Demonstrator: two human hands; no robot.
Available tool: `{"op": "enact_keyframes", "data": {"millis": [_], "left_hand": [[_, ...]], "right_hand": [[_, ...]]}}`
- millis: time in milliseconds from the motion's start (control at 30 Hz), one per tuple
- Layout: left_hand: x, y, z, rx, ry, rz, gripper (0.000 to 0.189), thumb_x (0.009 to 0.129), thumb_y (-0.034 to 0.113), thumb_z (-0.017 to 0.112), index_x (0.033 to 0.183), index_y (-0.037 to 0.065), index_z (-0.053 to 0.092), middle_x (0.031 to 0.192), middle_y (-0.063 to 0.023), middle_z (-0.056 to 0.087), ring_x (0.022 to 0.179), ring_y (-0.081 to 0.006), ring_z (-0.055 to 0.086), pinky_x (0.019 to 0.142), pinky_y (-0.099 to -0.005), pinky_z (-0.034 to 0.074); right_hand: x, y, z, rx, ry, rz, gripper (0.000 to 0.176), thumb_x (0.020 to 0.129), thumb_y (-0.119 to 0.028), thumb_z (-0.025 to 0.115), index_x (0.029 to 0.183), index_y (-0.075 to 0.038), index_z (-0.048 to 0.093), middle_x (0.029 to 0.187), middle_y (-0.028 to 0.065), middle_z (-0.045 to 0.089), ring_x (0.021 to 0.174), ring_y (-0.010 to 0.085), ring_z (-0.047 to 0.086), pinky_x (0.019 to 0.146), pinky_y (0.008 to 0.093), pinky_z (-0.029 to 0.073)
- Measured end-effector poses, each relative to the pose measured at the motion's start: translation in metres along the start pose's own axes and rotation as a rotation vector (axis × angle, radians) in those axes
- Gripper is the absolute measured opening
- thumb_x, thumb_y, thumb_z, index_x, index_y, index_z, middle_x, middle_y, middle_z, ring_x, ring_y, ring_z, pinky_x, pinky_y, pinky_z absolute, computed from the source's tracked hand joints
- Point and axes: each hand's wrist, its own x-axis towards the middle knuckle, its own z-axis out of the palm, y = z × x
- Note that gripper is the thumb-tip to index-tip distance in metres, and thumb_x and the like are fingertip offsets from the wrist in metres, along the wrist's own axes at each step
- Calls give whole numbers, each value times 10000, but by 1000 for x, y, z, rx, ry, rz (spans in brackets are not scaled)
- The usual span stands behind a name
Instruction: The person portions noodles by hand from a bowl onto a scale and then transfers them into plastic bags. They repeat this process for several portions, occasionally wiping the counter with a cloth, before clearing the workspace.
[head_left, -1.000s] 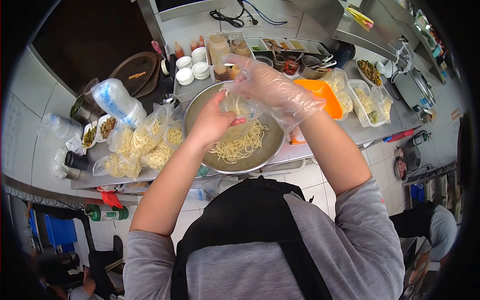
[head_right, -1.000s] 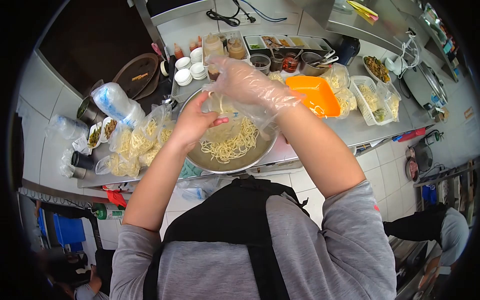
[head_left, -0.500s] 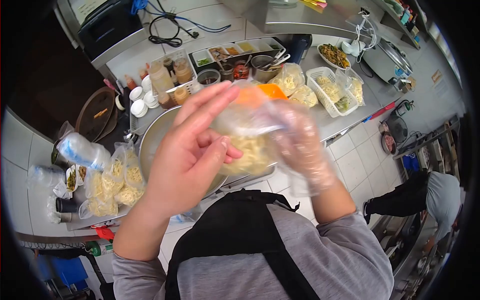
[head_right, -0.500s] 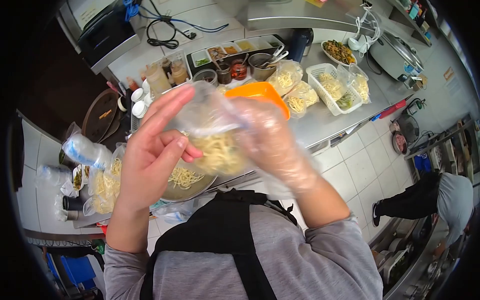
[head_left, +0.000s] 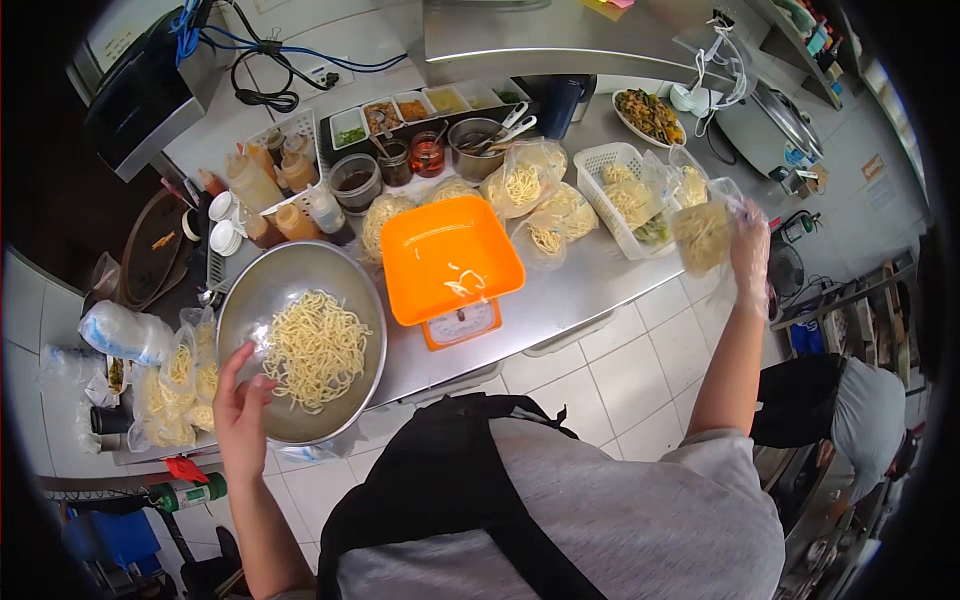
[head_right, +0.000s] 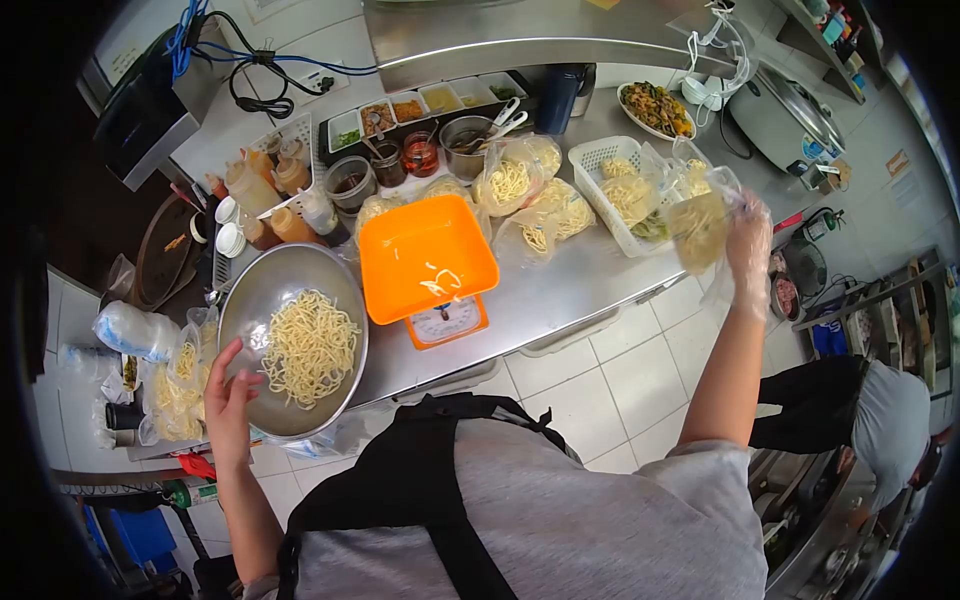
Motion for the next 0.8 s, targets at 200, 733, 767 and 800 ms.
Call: {"op": "enact_keyframes", "data": {"millis": [200, 733, 767, 800], "left_hand": [[-13, -45, -5, 200, 253, 138, 395, 950, 59, 567, 1344, 91, 556, 1389, -84, 505, 1007, -145, 595, 821, -259, 478], [-17, -144, -8, -813, 503, -297, 626, 827, -105, 461, 1432, 56, 427, 1223, -131, 613, 1066, -215, 623, 894, -328, 513], [-16, -143, -5, -819, 502, -299, 626, 827, -105, 461, 1432, 56, 427, 1223, -131, 613, 1066, -215, 623, 894, -328, 513], [-15, -142, -5, -863, 494, -288, 636, 819, -114, 461, 1428, 66, 433, 1223, -130, 613, 1061, -210, 625, 891, -325, 514]], "right_hand": [[22, 47, 102, 27, -104, -94, 278, 934, -130, 556, 1166, -2, 641, 1139, 240, 655, 1069, 400, 617, 944, 429, 477], [-126, -571, 21, 565, -1325, -709, 898, 864, -563, 632, 1521, -53, 292, 1483, 244, 391, 1395, 367, 374, 1137, 427, 333], [-145, -592, 61, 467, -1290, -655, 966, 833, -594, 649, 1541, -79, 242, 1510, 259, 342, 1410, 371, 351, 1149, 430, 316], [-160, -609, 84, 373, -1250, -602, 1036, 802, -624, 666, 1562, -105, 192, 1537, 273, 294, 1426, 374, 329, 1161, 434, 300]]}}
